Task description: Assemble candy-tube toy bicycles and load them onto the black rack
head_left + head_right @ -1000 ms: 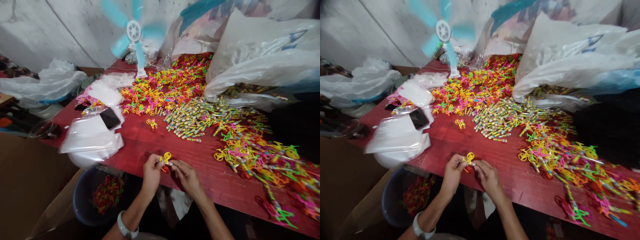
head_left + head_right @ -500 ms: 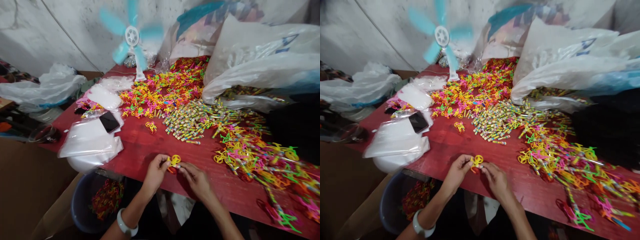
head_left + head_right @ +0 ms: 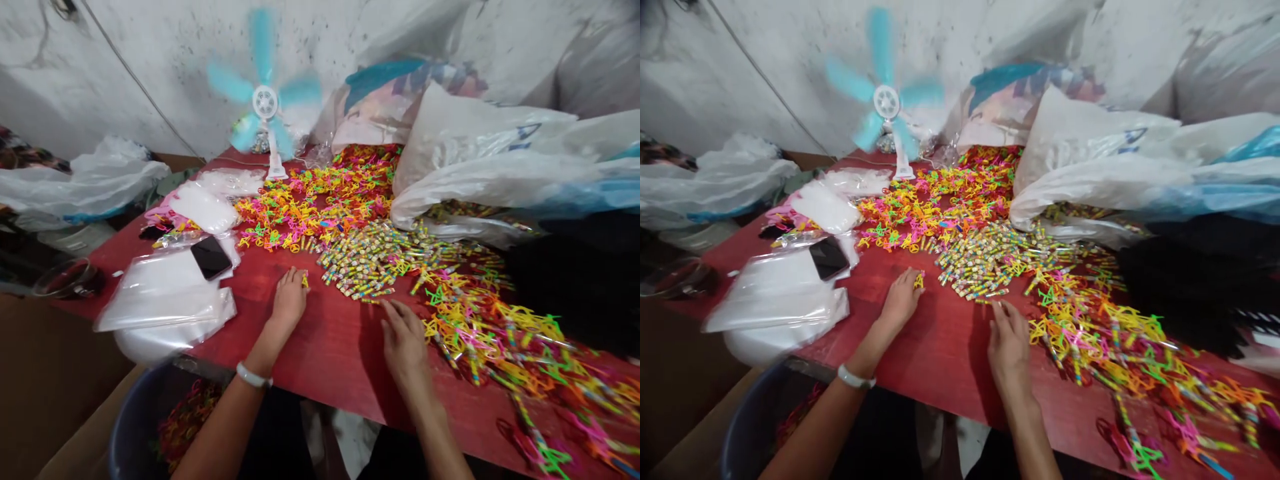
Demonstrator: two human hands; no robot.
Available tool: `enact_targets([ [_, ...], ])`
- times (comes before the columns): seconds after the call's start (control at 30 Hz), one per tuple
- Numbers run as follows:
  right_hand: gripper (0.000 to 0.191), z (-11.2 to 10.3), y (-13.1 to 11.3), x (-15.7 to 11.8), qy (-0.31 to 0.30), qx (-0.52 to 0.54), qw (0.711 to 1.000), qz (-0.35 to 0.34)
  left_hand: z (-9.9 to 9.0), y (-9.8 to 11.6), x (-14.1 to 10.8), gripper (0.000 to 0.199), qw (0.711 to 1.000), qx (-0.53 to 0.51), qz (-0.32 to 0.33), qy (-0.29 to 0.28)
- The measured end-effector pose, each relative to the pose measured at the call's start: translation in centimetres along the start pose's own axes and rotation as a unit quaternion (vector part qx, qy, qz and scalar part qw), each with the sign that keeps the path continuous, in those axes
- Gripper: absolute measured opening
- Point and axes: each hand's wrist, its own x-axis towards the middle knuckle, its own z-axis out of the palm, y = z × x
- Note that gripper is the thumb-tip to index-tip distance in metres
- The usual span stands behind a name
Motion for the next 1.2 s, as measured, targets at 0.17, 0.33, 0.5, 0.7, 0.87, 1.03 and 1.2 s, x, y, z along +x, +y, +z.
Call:
enact_targets([
  [0.17,0.028,2.5,0.4,1.1,-0.069,0.015,0.998,0.006,-1.3,-1.5,-4.2,0.037,0.999,0.002,0.033,-0.013],
  [0.33,0.026,1.6,0.8,-0.9,-0.07,0.09,0.993,-0.01,-2.7,-2.3,-5.7,0.027,1.0,0.005,0.027,-0.01],
  [0.5,0.037,1.0,1.0,-2.4,-0.038,0.024,0.998,0.043,-2.9,-2.5,-5.8,0.031,1.0,-0.011,0.015,-0.008],
  [0.7,0.037,-0.1,-0.4,-2.8,-0.052,0.118,0.985,0.115,-3.4,-2.5,-6.3,0.024,0.991,-0.129,-0.031,-0.002],
  [0.87,0.029,-0.2,-5.6,-4.1,-0.106,0.293,0.935,0.168,-2.8,0.3,-9.1,0.03,0.832,-0.511,-0.186,-0.108],
  [1.03,0.024,0.1,-8.7,-5.0,-0.132,0.328,0.928,0.116,-1.7,2.9,-11.7,0.031,0.816,-0.535,-0.174,-0.129],
  [1.2,0.021,-0.5,-8.3,-5.3,-0.137,0.322,0.93,0.113,-1.1,3.4,-12.1,0.023,0.877,-0.449,-0.144,-0.089],
])
